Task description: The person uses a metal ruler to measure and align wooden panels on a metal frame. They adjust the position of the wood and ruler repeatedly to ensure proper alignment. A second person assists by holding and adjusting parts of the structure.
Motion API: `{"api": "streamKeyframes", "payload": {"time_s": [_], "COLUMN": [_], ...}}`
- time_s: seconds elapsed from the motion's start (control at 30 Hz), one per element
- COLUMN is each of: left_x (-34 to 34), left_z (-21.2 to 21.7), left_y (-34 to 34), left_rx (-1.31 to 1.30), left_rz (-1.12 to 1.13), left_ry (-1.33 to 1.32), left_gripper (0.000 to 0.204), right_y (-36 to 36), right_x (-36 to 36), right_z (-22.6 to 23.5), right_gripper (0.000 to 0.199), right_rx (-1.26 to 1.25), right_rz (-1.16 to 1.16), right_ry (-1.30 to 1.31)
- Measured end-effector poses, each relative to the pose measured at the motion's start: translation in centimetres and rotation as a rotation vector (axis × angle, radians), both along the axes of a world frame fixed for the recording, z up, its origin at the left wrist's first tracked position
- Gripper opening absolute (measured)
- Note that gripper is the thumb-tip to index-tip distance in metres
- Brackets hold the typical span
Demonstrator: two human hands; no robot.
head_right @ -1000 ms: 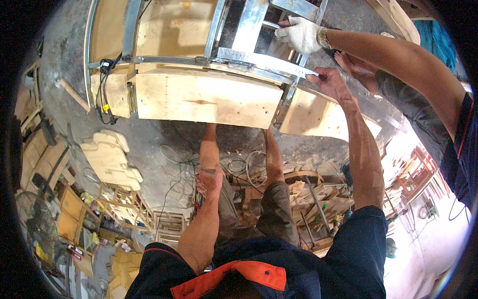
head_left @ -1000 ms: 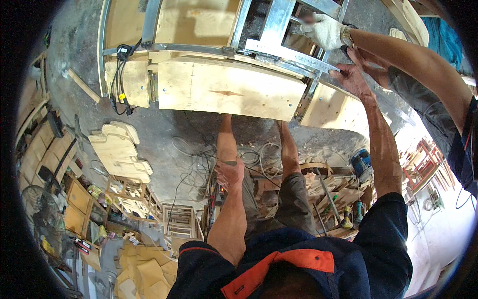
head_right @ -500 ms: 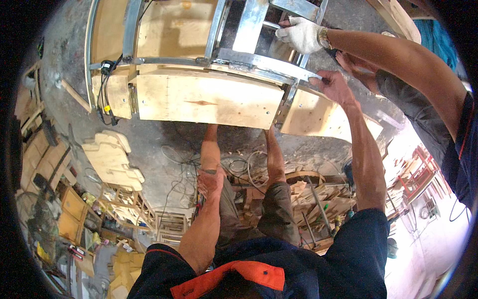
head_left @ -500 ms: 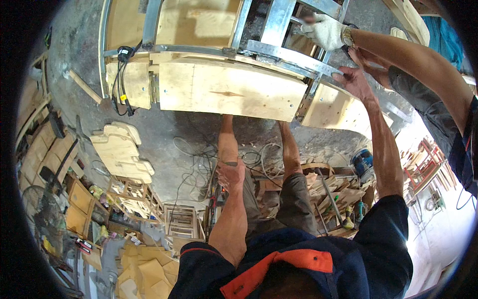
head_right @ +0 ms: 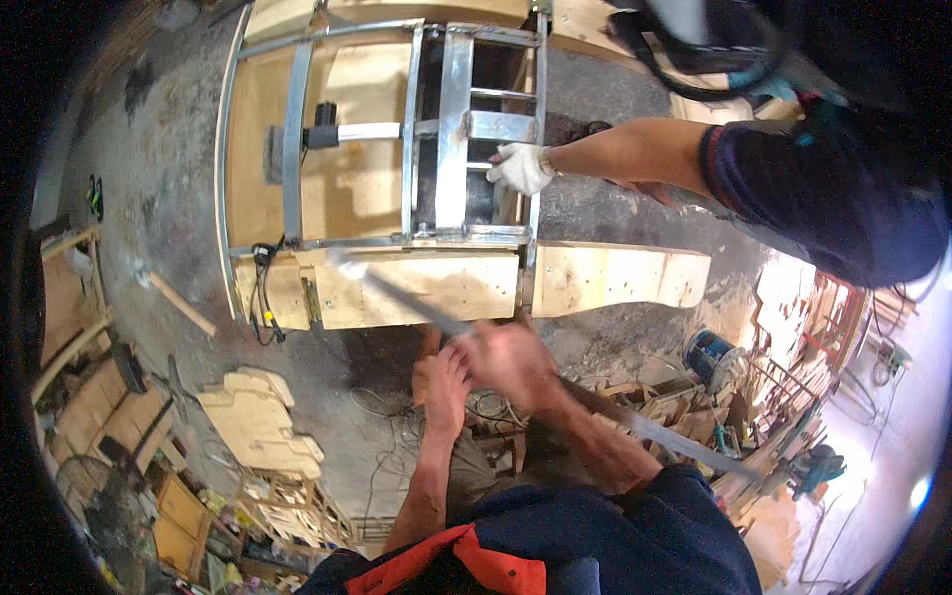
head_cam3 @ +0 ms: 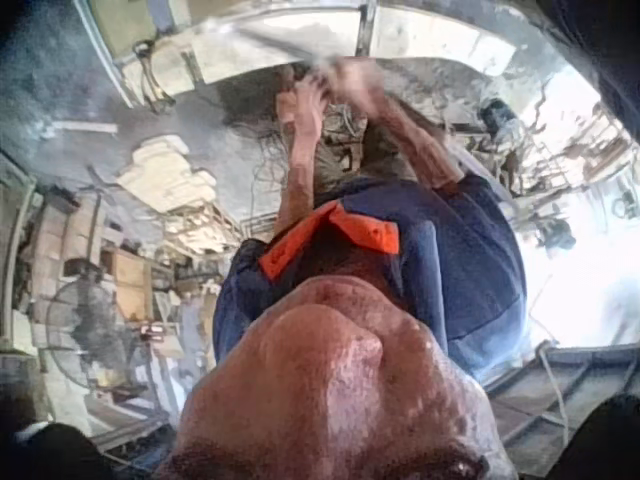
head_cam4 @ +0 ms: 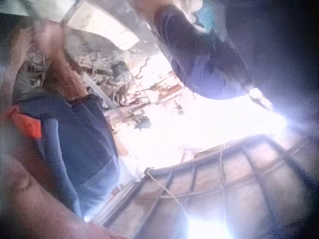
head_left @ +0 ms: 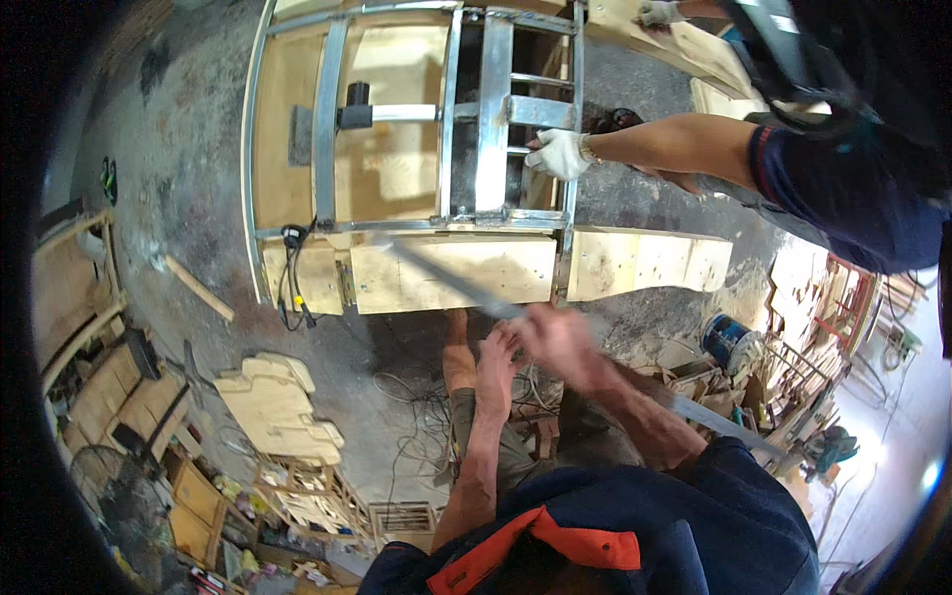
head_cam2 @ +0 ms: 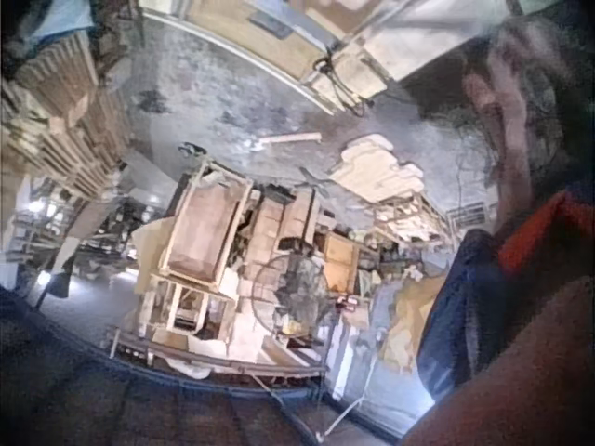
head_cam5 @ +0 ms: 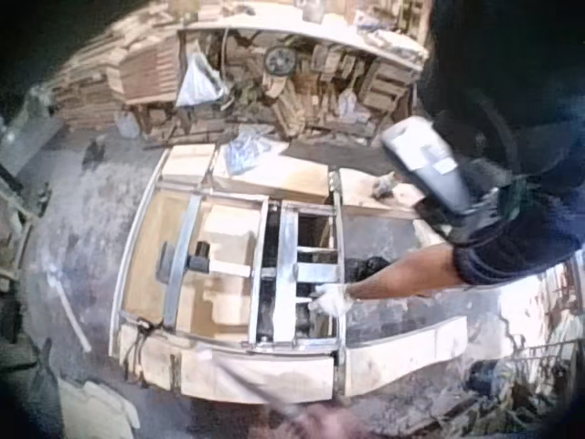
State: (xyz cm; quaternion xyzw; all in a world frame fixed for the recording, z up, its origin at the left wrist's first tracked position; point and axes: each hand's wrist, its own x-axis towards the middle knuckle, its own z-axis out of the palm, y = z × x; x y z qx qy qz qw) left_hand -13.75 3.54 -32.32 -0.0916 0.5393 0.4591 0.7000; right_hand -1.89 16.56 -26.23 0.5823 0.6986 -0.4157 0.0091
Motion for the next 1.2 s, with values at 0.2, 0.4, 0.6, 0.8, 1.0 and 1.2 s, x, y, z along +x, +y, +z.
{"api": "streamKeyframes", "payload": {"time_s": [0.2,0.4,0.6,0.8,1.0,1.2], "left_x": [-12.6,-27.0,-32.4,-46.2,-58.5,-55.9], "left_z": [9.2,17.3,17.4,28.6,42.8,43.9], "left_y": [4.4,3.0,-0.1,-3.2,-6.4,-1.3], "left_rx": [0.413,0.077,0.141,0.512,0.375,0.007], "left_rz": [0.367,0.396,0.651,0.578,0.58,0.423], "left_ry": [-0.149,0.499,0.903,0.717,1.23,1.63], "left_gripper": [0.089,0.083,0.072,0.042,0.052,0.048], "right_y": [-3.2,-3.2,0.0,6.4,12.4,14.4], "right_x": [-22.0,-35.0,-40.3,-33.3,-15.6,-16.3], "right_z": [5.9,15.0,18.1,8.3,-15.1,-12.8], "right_gripper": [0.036,0.065,0.032,0.042,0.042,0.069], "right_rx": [0.023,-0.115,0.177,-0.258,-0.351,-0.585], "right_rz": [0.216,0.267,0.298,0.026,-0.147,-0.086], "right_ry": [-0.021,0.343,0.93,0.691,-0.23,0.062]}}
